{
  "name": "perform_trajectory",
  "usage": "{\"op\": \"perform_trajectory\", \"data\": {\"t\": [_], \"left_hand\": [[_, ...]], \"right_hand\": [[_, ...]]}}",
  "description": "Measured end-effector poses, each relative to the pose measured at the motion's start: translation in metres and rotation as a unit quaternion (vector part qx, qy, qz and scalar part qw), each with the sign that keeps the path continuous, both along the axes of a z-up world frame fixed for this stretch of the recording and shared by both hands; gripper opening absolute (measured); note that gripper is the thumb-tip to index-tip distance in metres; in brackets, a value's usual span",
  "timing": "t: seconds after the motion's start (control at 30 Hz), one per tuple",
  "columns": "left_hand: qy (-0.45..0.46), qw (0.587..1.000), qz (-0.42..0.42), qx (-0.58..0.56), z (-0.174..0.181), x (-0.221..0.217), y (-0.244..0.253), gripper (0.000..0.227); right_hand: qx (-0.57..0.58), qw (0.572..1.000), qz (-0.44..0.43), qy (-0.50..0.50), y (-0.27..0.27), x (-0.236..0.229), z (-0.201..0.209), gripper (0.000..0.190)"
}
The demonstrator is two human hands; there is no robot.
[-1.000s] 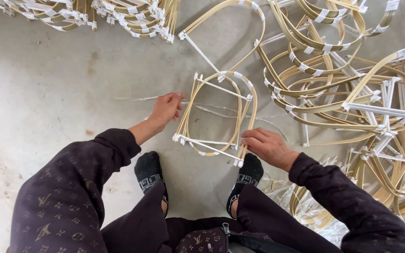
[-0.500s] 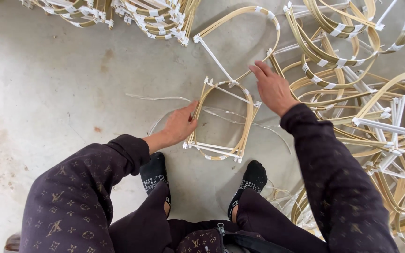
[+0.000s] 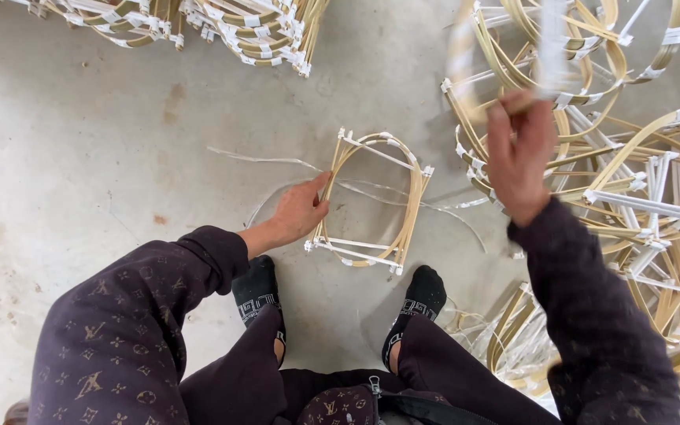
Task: The recorder is assembling small square bamboo frames using plastic zip ties and curved bamboo strips.
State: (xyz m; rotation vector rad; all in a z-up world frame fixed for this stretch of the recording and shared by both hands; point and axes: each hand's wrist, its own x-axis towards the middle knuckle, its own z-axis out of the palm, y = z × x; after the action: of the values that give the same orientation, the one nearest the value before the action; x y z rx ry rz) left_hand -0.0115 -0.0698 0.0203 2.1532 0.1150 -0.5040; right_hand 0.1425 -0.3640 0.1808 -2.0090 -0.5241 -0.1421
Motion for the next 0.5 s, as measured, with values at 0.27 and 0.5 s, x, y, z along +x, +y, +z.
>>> {"op": "perform_trajectory", "data": {"t": [0.27,0.5], "left_hand": [[0.074,0.952,0.208,-0.212,-0.025,0.021,0.017,0.052],[0.048,0.976,0.170,-0.124,0.020,0.019,0.003,0.056]], "right_hand": [[0.147,0.872,-0.021,0.466,-0.018,-0.102,-0.032,0.041],[-0.235,0.954,-0.001,0.185,-0.057,-0.022,-0.054,0.039]]}}
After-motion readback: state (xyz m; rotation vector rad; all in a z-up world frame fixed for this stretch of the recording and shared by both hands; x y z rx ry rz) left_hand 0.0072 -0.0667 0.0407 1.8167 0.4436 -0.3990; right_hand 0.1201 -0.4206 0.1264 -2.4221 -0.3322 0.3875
